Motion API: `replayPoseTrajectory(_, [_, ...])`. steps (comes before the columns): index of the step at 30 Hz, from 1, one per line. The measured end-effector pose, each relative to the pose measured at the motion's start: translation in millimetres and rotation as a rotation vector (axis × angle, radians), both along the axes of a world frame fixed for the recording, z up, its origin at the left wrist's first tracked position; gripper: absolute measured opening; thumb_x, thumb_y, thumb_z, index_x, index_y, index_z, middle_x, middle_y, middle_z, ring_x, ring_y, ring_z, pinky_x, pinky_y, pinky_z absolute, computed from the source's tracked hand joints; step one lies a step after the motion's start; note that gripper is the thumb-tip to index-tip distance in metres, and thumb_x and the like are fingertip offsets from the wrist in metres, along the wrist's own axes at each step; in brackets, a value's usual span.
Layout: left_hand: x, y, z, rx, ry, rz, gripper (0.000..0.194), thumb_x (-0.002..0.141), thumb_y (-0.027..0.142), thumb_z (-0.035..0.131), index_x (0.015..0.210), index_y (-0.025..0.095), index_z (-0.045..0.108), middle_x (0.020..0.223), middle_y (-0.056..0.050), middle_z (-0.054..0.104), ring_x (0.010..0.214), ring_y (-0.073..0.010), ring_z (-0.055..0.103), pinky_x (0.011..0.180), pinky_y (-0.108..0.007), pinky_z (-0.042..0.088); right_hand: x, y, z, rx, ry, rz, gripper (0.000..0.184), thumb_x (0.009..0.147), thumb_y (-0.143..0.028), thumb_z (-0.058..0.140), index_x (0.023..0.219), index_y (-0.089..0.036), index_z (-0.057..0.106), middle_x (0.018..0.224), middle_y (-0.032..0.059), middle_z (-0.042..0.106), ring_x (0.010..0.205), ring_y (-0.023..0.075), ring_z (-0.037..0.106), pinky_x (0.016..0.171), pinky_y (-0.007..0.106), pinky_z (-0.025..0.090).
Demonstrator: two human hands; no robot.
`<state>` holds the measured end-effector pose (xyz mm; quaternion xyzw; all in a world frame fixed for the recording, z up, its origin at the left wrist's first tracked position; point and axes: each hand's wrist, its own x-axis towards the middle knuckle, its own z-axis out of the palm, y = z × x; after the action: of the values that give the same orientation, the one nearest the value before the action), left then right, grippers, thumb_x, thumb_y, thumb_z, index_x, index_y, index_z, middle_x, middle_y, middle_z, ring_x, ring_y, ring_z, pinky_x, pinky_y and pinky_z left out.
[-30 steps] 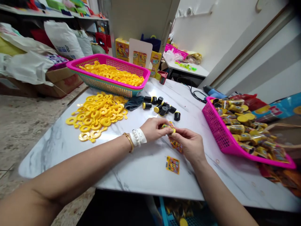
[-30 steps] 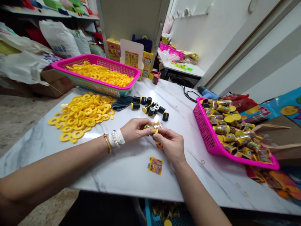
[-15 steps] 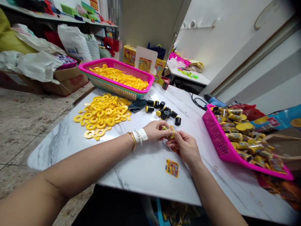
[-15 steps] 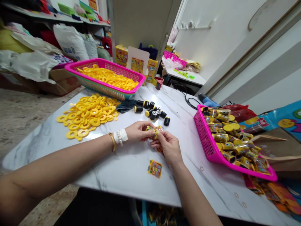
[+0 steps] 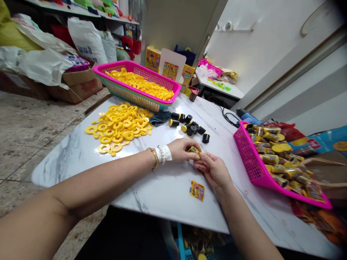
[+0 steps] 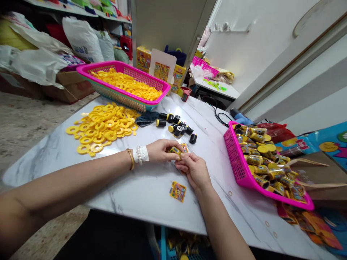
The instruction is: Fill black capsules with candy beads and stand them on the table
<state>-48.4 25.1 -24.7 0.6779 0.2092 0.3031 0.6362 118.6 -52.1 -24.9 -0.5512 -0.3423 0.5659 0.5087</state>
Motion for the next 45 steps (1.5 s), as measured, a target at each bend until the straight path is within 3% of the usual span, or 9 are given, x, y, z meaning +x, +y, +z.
replayPoseTrajectory(5, [-4,5,1.9,-0.292,-0.010,-0.050,0.041,0.070,0.050,0.077,0.088,0.014,0.067,0.063,-0.004,0.066,0.047,-0.0104,0.055,0.047,-0.021,0.040,3,2,5.9,0.021,0.058,0.078,0.038,0.069,-0.050,0.081,0.076,-0.015,0.068,0.068,0.0042,0.070,0.052,0.0103,0.064,0.049,0.018,0.056])
replayPoseTrajectory(10, [-7,4,5.4,-0.487,-0.023,-0.109,0.048,0.069,0.057,0.076,0.080,0.012,0.068,0.059,-0.004,0.064,0.045,-0.0082,0.054,0.047,-0.020,0.040,4,-1,6.0,0.162,-0.083,0.116,0.041,0.067,-0.035,0.085,0.104,-0.023,0.071,0.094,0.0031,0.074,0.078,0.0172,0.071,0.074,0.032,0.061])
replayPoseTrajectory(15, [-5,1,5.1,-0.635,-0.109,-0.214,0.046,0.067,0.052,0.080,0.085,0.011,0.069,0.061,-0.005,0.066,0.045,-0.0092,0.056,0.048,-0.021,0.044,4,-1,-2.4,0.366,-0.188,-0.069,0.017,0.069,-0.028,0.083,0.083,-0.022,0.076,0.086,0.0016,0.074,0.074,0.0174,0.070,0.070,0.034,0.062])
replayPoseTrajectory(23, [0,-7,2.9,-0.759,-0.069,-0.216,0.047,0.079,0.056,0.068,0.081,0.009,0.067,0.059,-0.004,0.067,0.044,-0.0097,0.060,0.047,-0.020,0.046,5,-8,2.1,0.681,-0.336,-0.003,0.014,0.074,-0.020,0.079,0.087,-0.025,0.077,0.087,0.0021,0.068,0.074,0.0162,0.068,0.060,0.028,0.062])
replayPoseTrajectory(31, [3,-16,9.4,-0.748,-0.017,-0.122,0.052,0.080,0.061,0.064,0.074,0.009,0.064,0.051,-0.001,0.062,0.038,-0.0082,0.054,0.041,-0.020,0.041,-6,-13,7.2,0.733,-0.492,-0.032,0.011,0.076,-0.021,0.077,0.087,-0.024,0.076,0.102,0.0048,0.064,0.079,0.0153,0.068,0.063,0.028,0.064])
replayPoseTrajectory(35, [4,-22,17.7,-0.595,0.127,-0.110,0.068,0.078,0.078,0.048,0.078,0.012,0.065,0.050,-0.002,0.061,0.036,-0.0095,0.050,0.041,-0.022,0.038,5,-31,16.9,0.624,-0.353,0.050,0.011,0.073,-0.022,0.079,0.083,-0.023,0.075,0.105,0.0046,0.063,0.077,0.0164,0.068,0.060,0.032,0.064])
replayPoseTrajectory(39, [6,-30,17.4,-0.025,0.327,-0.075,0.058,0.077,0.073,0.054,0.083,0.016,0.067,0.054,-0.002,0.061,0.045,-0.0127,0.052,0.047,-0.024,0.036,39,-95,40.0,0.374,-0.275,0.344,0.012,0.076,-0.018,0.076,0.086,-0.025,0.074,0.101,0.0042,0.063,0.064,0.0143,0.066,0.051,0.029,0.059])
replayPoseTrajectory(42, [10,-45,10.7,0.524,0.512,-0.083,0.032,0.069,0.046,0.076,0.082,0.017,0.069,0.074,-0.005,0.066,0.068,-0.0179,0.061,0.057,-0.025,0.038,54,-154,46.2,0.175,-0.512,0.634,0.010,0.076,-0.013,0.074,0.080,-0.022,0.074,0.090,0.0040,0.066,0.075,0.0161,0.068,0.065,0.027,0.057])
replayPoseTrajectory(45, [14,-63,5.2,0.782,0.665,-0.073,0.017,0.071,0.028,0.073,0.086,0.019,0.070,0.094,-0.007,0.066,0.087,-0.0221,0.062,0.062,-0.027,0.039,53,-197,25.4,0.041,-0.856,0.684,0.016,0.083,-0.010,0.062,0.085,-0.021,0.073,0.096,0.0053,0.068,0.083,0.0163,0.068,0.072,0.026,0.055])
